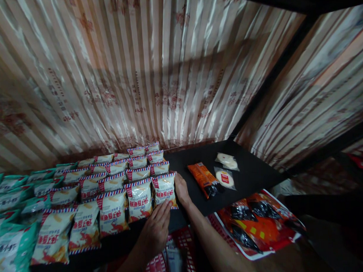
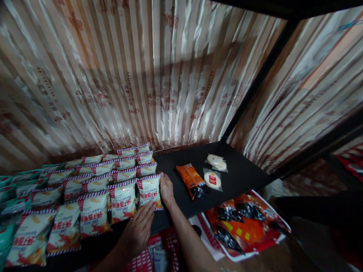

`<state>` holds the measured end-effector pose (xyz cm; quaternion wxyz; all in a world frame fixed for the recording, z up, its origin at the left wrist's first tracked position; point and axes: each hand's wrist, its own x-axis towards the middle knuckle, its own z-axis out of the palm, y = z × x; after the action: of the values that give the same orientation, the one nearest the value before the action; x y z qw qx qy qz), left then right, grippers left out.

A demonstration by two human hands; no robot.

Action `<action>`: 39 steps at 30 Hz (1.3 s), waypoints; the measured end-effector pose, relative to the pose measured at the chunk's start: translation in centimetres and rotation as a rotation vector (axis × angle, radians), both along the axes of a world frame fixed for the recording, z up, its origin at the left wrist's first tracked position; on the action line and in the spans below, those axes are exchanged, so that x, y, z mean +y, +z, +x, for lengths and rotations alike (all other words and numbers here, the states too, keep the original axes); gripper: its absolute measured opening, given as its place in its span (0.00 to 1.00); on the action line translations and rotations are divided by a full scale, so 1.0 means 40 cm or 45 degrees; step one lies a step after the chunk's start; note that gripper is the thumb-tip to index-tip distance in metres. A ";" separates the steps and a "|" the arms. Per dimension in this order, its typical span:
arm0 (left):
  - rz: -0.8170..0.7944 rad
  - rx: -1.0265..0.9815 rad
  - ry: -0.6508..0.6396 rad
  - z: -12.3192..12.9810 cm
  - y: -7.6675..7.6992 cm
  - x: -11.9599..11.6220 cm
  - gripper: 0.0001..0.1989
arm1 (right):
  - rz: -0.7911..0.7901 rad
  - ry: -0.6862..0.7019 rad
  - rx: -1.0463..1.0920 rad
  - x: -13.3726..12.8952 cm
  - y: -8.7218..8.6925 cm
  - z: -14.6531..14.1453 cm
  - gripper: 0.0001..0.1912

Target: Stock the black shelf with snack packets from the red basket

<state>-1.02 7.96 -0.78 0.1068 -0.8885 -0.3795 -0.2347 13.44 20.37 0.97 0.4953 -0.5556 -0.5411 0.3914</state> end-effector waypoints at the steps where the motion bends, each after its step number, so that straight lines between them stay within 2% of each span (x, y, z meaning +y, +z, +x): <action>1: -0.001 -0.001 -0.002 0.000 0.000 0.000 0.23 | 0.035 -0.037 -0.033 -0.011 -0.003 0.003 0.32; 3: 0.003 0.009 -0.006 0.000 0.001 0.000 0.23 | 0.052 -0.067 -0.056 -0.035 -0.010 0.010 0.31; 8: -0.010 0.078 -0.015 -0.003 0.001 -0.001 0.23 | -0.040 0.007 -0.035 -0.079 -0.017 0.025 0.32; 14: -0.037 0.075 -0.009 -0.004 -0.006 0.001 0.24 | -0.063 0.036 -0.067 -0.080 -0.005 0.030 0.31; 19: -0.020 0.042 -0.030 -0.003 0.001 0.000 0.23 | -0.116 0.047 -0.099 -0.069 -0.015 0.033 0.25; 27: -0.016 0.027 -0.008 -0.001 -0.004 0.001 0.23 | -0.248 0.452 0.115 -0.039 -0.006 0.045 0.23; 29: -0.007 0.037 0.000 0.000 -0.005 0.002 0.23 | -0.250 0.428 0.096 -0.032 -0.007 0.044 0.20; 33: -0.009 0.041 0.004 0.002 -0.005 0.000 0.23 | -0.234 0.246 -0.058 -0.021 -0.023 0.038 0.12; 39: -0.006 0.021 0.014 0.002 -0.004 -0.001 0.22 | -0.165 0.150 -0.101 -0.013 -0.044 0.025 0.15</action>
<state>-0.95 7.94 -0.94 0.1092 -0.8886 -0.3838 -0.2261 14.43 19.87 -0.81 0.4127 -0.5688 -0.5655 0.4316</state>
